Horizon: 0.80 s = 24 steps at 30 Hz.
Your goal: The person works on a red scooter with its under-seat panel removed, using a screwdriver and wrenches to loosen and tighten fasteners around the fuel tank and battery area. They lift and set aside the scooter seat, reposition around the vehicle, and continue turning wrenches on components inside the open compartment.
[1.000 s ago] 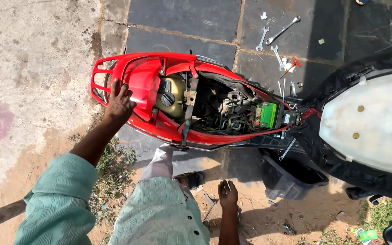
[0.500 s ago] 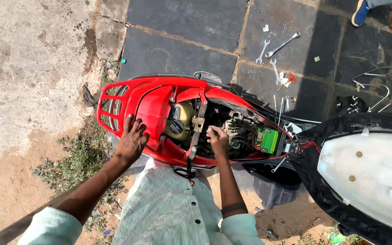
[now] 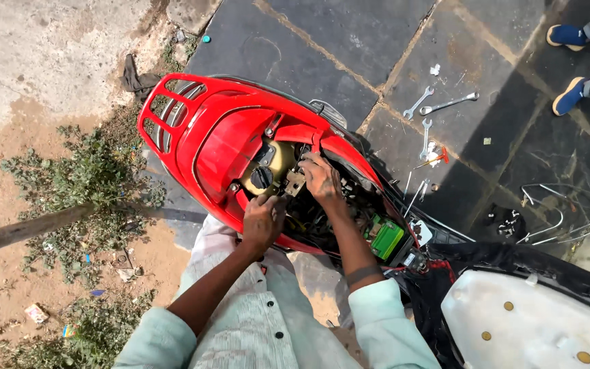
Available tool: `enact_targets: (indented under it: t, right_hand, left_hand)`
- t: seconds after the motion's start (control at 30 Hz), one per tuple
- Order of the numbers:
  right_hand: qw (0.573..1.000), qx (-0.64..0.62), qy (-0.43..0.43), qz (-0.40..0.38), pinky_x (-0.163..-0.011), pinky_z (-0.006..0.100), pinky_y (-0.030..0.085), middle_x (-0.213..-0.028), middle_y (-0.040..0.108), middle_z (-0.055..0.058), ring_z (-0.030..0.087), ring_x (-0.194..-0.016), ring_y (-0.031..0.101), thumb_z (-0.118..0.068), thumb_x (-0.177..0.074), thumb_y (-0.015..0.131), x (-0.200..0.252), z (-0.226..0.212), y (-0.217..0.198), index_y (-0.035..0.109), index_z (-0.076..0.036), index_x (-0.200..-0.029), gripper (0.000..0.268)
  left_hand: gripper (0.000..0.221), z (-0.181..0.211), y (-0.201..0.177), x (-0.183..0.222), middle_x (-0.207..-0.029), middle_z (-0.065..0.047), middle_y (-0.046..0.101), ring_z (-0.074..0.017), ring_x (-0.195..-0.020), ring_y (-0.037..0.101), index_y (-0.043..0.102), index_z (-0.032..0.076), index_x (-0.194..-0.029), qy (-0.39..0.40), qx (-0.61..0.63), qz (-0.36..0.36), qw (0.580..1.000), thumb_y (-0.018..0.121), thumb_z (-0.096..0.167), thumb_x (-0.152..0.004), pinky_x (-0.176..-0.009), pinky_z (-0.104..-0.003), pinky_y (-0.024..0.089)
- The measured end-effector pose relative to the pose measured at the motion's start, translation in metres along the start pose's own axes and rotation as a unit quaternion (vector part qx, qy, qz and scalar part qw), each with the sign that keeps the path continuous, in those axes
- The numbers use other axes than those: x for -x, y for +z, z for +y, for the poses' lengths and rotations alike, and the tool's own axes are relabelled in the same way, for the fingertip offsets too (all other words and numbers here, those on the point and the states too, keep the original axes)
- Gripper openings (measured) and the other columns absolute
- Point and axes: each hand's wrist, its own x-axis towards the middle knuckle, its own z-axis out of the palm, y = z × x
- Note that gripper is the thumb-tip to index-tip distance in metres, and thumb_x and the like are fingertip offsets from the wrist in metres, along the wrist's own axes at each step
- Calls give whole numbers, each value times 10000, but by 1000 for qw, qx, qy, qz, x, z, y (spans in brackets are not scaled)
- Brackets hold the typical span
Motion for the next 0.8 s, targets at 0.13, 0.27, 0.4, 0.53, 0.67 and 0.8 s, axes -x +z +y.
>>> enact_targets:
  t: [0.13,0.27,0.4,0.53,0.67,0.8]
  right_hand:
    - [993,40,-81,-78,-783,469,576,-1190,707,113,380,-989,692,-12,-850,679,-16,7,-5,740,-87,-1009,186]
    - [976,72,-125,-163,-803,478,567,-1194,668,104,370,-997,688,-46,-889,699,-24,9,-7,728,-81,-1107,223]
    - [961,110,-70,-242,-805,490,554,-1168,644,78,356,-976,693,-67,-927,688,-27,28,6,758,-121,-1085,180]
    - [951,93,-61,-288,-795,479,548,-1141,646,68,357,-968,681,-152,-866,723,-36,38,11,761,-128,-1053,192]
    - [922,132,-47,-360,-819,491,533,-1135,652,64,354,-989,670,-213,-919,699,-49,55,19,775,-177,-1095,195]
    - [918,133,-63,-368,-854,472,544,-1092,673,52,316,-1044,679,-264,-929,710,-50,65,24,778,-197,-1096,192]
  left_hand:
    - [298,-6,39,7,-1023,-164,653,-387,-970,627,678,79,-1123,-61,63,135,987,720,176,-844,-860,-486,507]
    - [367,-22,71,8,-1012,-191,686,-402,-929,665,638,96,-1230,-95,85,110,986,710,209,-889,-816,-499,528]
    - [475,-31,92,-3,-988,-224,703,-440,-874,671,589,165,-1388,-109,18,26,993,651,251,-925,-764,-551,525]
    - [528,-59,131,-1,-937,-214,701,-431,-812,680,547,196,-1470,-111,-63,7,992,581,237,-945,-716,-562,535]
    - [564,-62,138,-9,-849,-165,689,-371,-725,685,531,199,-1489,-91,-147,-18,985,553,197,-926,-622,-522,535]
    - [498,-64,142,-5,-784,-125,659,-324,-683,672,563,135,-1446,-31,-147,55,987,563,204,-952,-559,-479,516]
